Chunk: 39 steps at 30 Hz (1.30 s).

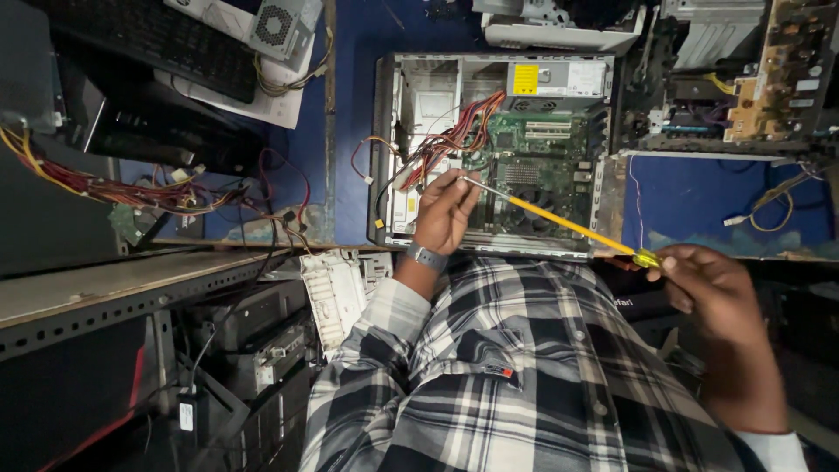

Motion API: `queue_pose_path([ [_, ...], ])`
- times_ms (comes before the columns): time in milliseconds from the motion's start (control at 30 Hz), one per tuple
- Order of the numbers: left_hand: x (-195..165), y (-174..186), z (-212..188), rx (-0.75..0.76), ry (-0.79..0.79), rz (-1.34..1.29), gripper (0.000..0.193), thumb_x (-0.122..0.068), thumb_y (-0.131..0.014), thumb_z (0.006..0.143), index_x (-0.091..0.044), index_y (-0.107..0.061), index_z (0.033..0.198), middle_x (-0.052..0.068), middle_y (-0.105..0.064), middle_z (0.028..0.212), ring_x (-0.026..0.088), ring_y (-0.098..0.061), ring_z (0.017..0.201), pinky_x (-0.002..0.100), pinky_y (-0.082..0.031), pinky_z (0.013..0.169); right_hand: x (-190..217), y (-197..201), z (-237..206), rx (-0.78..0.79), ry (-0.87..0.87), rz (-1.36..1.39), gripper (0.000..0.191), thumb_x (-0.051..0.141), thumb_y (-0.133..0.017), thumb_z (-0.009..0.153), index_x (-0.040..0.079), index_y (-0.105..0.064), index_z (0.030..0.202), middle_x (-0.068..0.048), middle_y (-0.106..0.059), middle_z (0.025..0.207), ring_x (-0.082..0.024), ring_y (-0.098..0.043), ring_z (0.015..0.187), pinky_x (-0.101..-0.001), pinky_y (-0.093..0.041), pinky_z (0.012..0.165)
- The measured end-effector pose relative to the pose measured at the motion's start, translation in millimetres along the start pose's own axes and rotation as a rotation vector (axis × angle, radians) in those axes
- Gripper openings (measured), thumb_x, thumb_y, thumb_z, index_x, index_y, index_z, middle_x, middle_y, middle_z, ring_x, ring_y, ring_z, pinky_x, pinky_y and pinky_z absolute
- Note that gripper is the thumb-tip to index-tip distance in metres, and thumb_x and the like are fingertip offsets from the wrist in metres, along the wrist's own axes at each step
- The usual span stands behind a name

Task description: The person uses a yellow screwdriver to tighten screws on a computer motherboard inside an open case. They repeatedly adjust the screwdriver and reposition their hands to secure components within the chassis.

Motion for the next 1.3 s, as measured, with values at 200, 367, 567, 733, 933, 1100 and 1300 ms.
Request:
queue_pose_path([
  [200,14.2,1.7,12.7,-0.096,0.017,-0.041,0.023,0.002,-0.06,0.102,-0.001,-0.067,0.123,0.016,-0.071,0.121,0.028,-0.067,0.122,0.035,-0.059,0.104,0.7,1.9,10.3,0.036,0.027,0.047,0.026,0.01,-0.059,0.101,-0.009,-0.066,0.117,-0.013,-0.069,0.09,-0.009,-0.043,0.053,-0.0256,-0.032,0.048],
  [367,20.4,-5.8,22.7,-0.047,0.004,-0.007,0.021,0.001,-0.061,0.103,-0.002,-0.066,0.123,0.016,-0.071,0.121,0.028,-0.068,0.121,0.035,-0.059,0.103,-8.4,17.6,18.9,0.011,-0.033,0.036,0.026,0.013,-0.059,0.101,-0.006,-0.065,0.118,-0.01,-0.068,0.089,-0.008,-0.044,0.053,-0.0249,-0.033,0.047],
  [567,24.0,-19.3,29.9,-0.076,0.02,0.077,0.022,0.0,-0.063,0.102,-0.002,-0.067,0.124,0.014,-0.071,0.119,0.025,-0.069,0.118,0.034,-0.06,0.1,-5.2,31.8,32.8,0.066,-0.098,-0.074,0.024,0.019,-0.058,0.103,-0.001,-0.068,0.113,-0.007,-0.065,0.08,-0.008,-0.041,0.051,-0.0248,-0.031,0.045],
  [733,18.7,-39.6,32.0,-0.075,0.001,0.103,0.02,-0.007,-0.062,0.104,0.001,-0.067,0.122,0.015,-0.072,0.118,0.024,-0.07,0.115,0.034,-0.06,0.099,11.5,41.3,39.1,0.097,-0.048,-0.26,0.02,0.017,-0.057,0.103,0.001,-0.068,0.109,-0.005,-0.066,0.078,-0.008,-0.047,0.057,-0.0248,-0.038,0.052],
  [933,28.0,-59.5,40.2,-0.158,-0.061,0.07,0.019,-0.009,-0.065,0.104,-0.003,-0.065,0.121,0.01,-0.071,0.119,0.023,-0.069,0.114,0.033,-0.059,0.097,27.3,49.6,41.9,0.068,-0.02,-0.258,0.02,0.017,-0.058,0.102,0.0,-0.067,0.11,-0.003,-0.066,0.08,-0.008,-0.051,0.061,-0.0248,-0.041,0.055],
  [1100,53.3,-60.6,39.0,-0.244,-0.032,-0.017,0.022,-0.012,-0.063,0.104,-0.002,-0.066,0.124,0.01,-0.07,0.115,0.021,-0.069,0.111,0.03,-0.058,0.095,40.3,51.2,33.2,0.036,0.012,-0.27,0.019,0.015,-0.065,0.102,-0.002,-0.067,0.112,-0.004,-0.068,0.084,-0.009,-0.058,0.073,-0.022,-0.045,0.065],
  [1300,80.1,-42.8,39.3,-0.263,0.056,-0.081,0.016,-0.012,-0.063,0.104,-0.001,-0.066,0.115,0.011,-0.071,0.114,0.021,-0.07,0.11,0.031,-0.059,0.098,95.7,34.8,2.3,0.012,0.295,-0.352,0.031,0.006,-0.072,0.092,-0.001,-0.061,0.119,-0.009,-0.071,0.115,-0.015,-0.071,0.112,-0.0293,-0.059,0.099],
])
Point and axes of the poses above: each hand's wrist, its own z-axis towards the middle knuckle, its own y-axis out of the back of the hand, x = y × z, the point moved 7 cm from there along z, towards the middle knuckle
